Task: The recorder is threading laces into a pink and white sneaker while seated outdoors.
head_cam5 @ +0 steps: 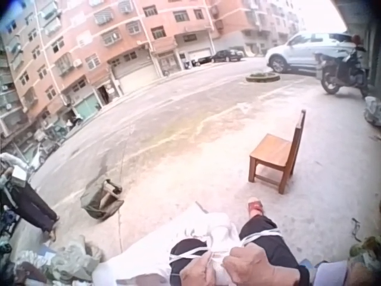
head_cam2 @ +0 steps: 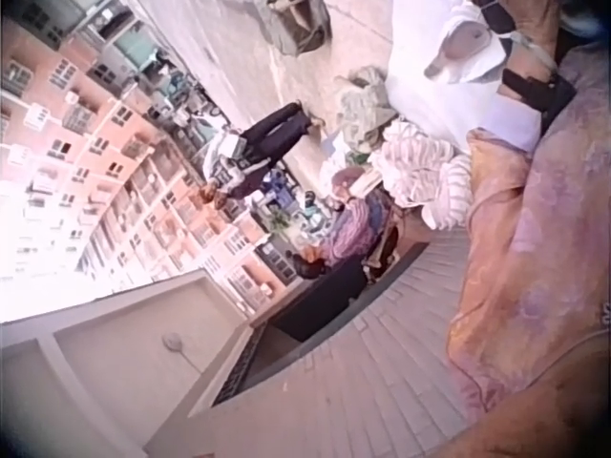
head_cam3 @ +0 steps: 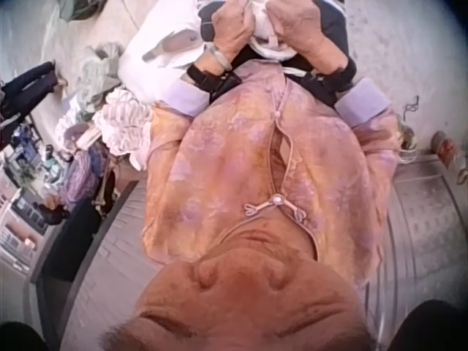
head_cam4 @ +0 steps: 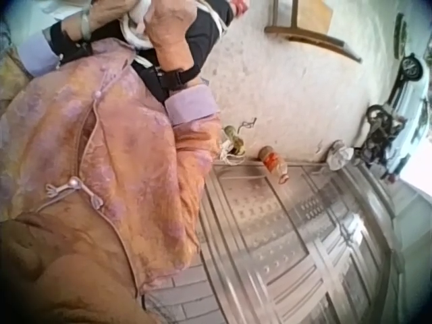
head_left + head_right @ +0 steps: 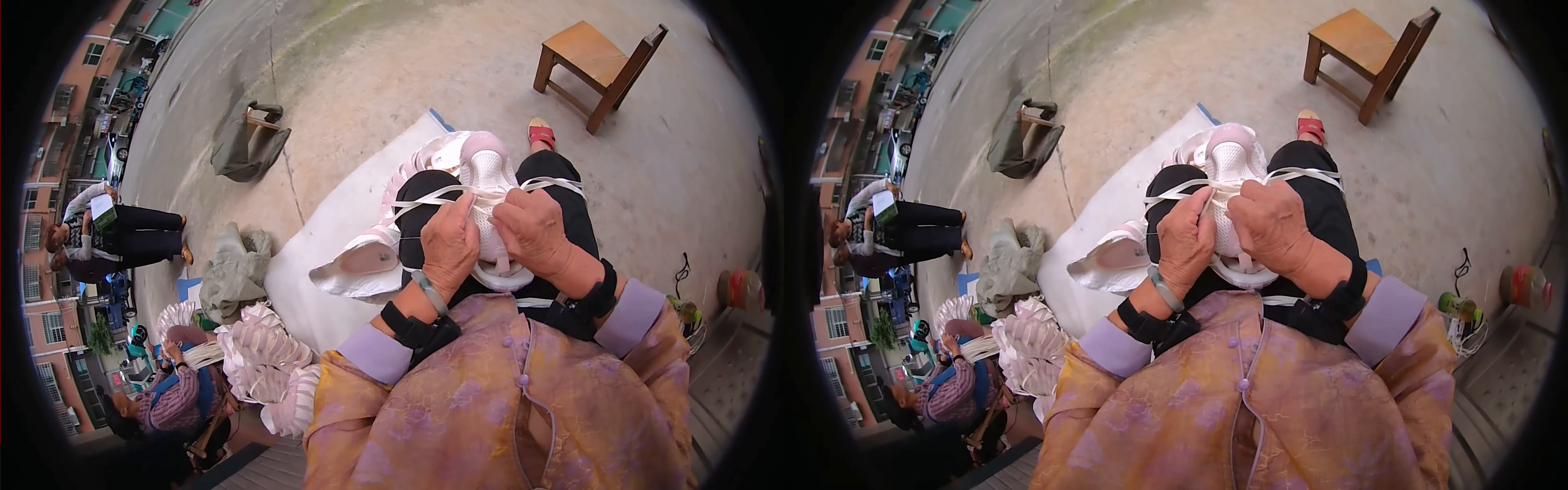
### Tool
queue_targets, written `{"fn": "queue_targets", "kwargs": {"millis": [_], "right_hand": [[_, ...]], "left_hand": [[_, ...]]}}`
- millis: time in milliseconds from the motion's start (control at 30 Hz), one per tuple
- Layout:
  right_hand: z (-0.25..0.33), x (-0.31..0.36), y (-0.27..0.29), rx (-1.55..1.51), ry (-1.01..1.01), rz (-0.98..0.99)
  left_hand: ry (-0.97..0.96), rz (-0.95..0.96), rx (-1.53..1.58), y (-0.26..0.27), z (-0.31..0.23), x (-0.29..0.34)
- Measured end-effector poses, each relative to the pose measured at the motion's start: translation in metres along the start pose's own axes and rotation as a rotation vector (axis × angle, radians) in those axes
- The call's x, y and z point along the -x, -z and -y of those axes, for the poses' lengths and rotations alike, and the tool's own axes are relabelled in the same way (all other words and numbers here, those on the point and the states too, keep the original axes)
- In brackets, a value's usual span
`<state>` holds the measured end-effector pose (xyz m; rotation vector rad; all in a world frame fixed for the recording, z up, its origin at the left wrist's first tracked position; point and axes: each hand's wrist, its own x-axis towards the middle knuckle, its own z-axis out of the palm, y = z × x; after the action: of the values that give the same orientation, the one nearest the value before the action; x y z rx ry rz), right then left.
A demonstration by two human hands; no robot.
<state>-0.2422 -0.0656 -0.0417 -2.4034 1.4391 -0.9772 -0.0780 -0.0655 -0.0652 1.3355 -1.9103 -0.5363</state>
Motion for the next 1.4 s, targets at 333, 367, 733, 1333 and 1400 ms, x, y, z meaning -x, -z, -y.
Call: {"fn": "queue_targets", "kwargs": {"millis": [333, 367, 733, 1333, 1400], "right_hand": [[-0.169, 0.249, 0.134, 0.157, -0.728, -0.249], [-0.167, 0.262, 0.132, 0.128, -0.751, -0.265], [-0.097, 0.125, 0.105, 0.337, -0.283, 0.148], [-0.036, 0.036, 0.034, 0.062, 0.059, 0.108], [-0.035, 0.035, 0.033, 0.011, 0.039, 0.115]], "left_hand": [[-0.086, 0.051, -0.122, 0.009, -0.02, 0.003], [-0.014, 0.131, -0.118, 0.015, -0.024, 0.003], [-0.142, -0.014, -0.232, 0.022, 0.011, -0.047], [0.511, 0.677, 0.778, 0.067, 0.008, -0.065], [0.524, 0.706, 0.729, 0.066, 0.011, -0.063]]}}
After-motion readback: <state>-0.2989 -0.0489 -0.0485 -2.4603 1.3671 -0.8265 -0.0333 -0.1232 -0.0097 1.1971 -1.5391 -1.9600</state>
